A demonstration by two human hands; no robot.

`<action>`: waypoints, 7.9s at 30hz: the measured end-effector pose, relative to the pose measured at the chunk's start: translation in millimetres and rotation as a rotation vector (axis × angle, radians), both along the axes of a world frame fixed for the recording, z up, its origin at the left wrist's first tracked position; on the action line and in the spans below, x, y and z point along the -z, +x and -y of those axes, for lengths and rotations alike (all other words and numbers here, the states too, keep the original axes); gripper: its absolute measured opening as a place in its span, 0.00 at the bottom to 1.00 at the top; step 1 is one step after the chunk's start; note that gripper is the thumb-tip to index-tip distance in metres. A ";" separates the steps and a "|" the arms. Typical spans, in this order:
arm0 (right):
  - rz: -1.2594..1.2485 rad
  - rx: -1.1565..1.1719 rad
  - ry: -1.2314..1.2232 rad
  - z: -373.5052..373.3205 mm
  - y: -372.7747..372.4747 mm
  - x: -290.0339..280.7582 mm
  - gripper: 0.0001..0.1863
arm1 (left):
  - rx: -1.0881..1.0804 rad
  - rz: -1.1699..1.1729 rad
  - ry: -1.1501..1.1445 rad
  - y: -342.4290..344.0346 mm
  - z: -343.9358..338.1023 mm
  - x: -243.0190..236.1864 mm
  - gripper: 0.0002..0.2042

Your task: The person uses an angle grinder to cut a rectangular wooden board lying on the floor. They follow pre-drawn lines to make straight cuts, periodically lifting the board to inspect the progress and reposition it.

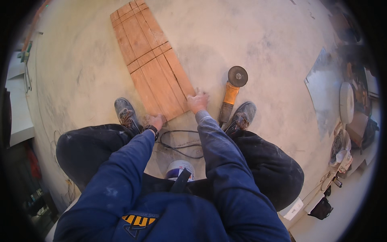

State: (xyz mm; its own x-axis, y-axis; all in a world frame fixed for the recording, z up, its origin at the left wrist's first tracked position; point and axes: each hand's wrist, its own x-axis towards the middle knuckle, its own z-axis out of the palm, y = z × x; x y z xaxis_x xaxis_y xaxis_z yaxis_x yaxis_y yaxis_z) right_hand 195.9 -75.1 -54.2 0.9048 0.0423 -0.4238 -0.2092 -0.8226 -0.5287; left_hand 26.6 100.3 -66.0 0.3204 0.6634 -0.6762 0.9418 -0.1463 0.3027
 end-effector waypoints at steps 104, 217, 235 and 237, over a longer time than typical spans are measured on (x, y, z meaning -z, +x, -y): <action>-0.294 0.053 0.558 -11.9 -19.3 -115.8 0.27 | 0.034 0.921 -0.745 43.1 109.3 -122.5 0.26; -0.316 -0.327 0.298 -119.5 127.7 -42.8 0.37 | -0.342 0.914 -0.781 179.4 40.8 -60.4 0.37; -0.278 -0.330 0.270 -118.6 122.0 -42.4 0.35 | -0.345 0.918 -0.708 172.0 47.6 -51.1 0.28; -0.281 -0.339 0.279 -118.4 120.8 -44.8 0.34 | -0.348 0.894 -0.722 169.8 46.3 -53.8 0.28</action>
State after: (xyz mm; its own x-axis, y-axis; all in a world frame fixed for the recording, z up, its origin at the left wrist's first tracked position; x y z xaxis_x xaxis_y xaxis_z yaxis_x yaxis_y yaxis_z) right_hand 316.7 43.3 -9.4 0.6733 0.4591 -0.5795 -0.1208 -0.7050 -0.6989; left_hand 196.4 54.0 -12.3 0.7447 0.3666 -0.5576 0.3122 0.5471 0.7767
